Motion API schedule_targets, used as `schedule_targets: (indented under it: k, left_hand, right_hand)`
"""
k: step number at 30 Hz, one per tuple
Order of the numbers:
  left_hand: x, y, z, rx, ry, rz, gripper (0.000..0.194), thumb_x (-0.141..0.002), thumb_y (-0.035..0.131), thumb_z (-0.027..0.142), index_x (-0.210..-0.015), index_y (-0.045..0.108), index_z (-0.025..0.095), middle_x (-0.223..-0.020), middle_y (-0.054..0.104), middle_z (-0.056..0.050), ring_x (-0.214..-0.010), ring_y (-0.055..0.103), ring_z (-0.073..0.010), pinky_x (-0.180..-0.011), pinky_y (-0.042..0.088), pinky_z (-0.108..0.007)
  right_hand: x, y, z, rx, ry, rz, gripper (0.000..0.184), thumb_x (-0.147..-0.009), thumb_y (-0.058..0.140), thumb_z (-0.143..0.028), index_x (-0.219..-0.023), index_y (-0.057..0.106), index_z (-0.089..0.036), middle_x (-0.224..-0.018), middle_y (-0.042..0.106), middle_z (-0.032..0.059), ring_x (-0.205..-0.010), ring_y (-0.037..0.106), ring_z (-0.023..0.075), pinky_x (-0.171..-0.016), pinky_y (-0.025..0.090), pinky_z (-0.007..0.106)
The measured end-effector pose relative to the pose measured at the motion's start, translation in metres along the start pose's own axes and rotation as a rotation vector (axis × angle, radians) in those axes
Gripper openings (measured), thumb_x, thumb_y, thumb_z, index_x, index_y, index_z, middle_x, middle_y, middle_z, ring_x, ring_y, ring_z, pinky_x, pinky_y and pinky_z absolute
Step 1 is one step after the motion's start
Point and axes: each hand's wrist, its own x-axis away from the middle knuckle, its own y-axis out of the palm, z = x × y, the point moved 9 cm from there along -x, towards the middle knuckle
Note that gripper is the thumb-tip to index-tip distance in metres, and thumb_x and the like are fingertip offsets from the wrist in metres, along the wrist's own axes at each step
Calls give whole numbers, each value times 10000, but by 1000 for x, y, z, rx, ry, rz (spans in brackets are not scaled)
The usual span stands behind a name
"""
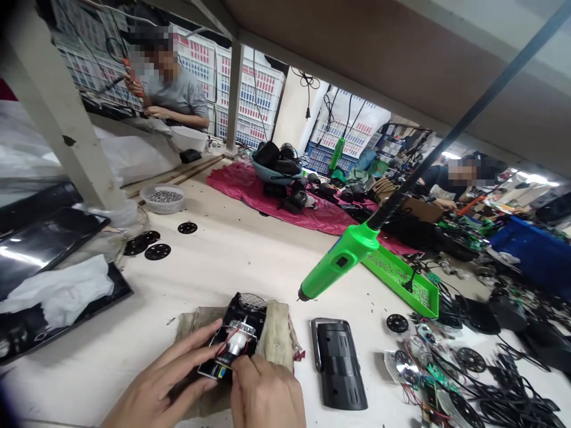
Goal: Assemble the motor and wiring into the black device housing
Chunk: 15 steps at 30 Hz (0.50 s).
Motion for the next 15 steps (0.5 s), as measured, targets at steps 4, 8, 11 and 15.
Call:
schedule_targets:
  k: [4, 8, 11, 15]
  left_hand:
    - [0, -7, 11, -141, 101, 21, 329, -881, 545, 325, -1210, 553, 319, -1298, 611, 7, -1101, 625, -151, -883, 521, -217]
    - [4, -10, 35, -305, 343, 55, 218, -901, 503, 267, -1079, 626, 240, -1192, 678, -23, -1076, 640, -176, -900, 537, -238]
    - [3, 0, 46, -403, 476, -14, 241, -901, 464, 155, -1056, 642, 203, -1139, 699, -20, -1134, 594, -226, -975, 501, -338]
    - [-6, 1, 48, -329, 519, -37, 224, -867, 510, 107, -1019, 635, 214, -917, 708, 22, -1005, 615, -202, -991, 466, -347]
  right_hand:
    - [-12, 2, -8, 165, -47, -143, 206, -764, 497, -70, -784, 602, -246, -645, 666, -25, -492, 643, 180, -422, 340, 299]
    - [-24, 4, -13, 198, -24, -272, 204, -726, 531, -48, -719, 631, -226, -652, 695, 2, -483, 654, 202, -383, 287, 314]
    - [-25, 1, -13, 170, 7, -295, 201, -709, 529, -46, -696, 633, -217, -671, 699, 12, -532, 671, 219, -402, 372, 301]
    - [6, -13, 6, -13, 164, -28, 378, -754, 585, -190, -1131, 565, -221, -883, 697, 32, -621, 683, 214, -476, 508, 282]
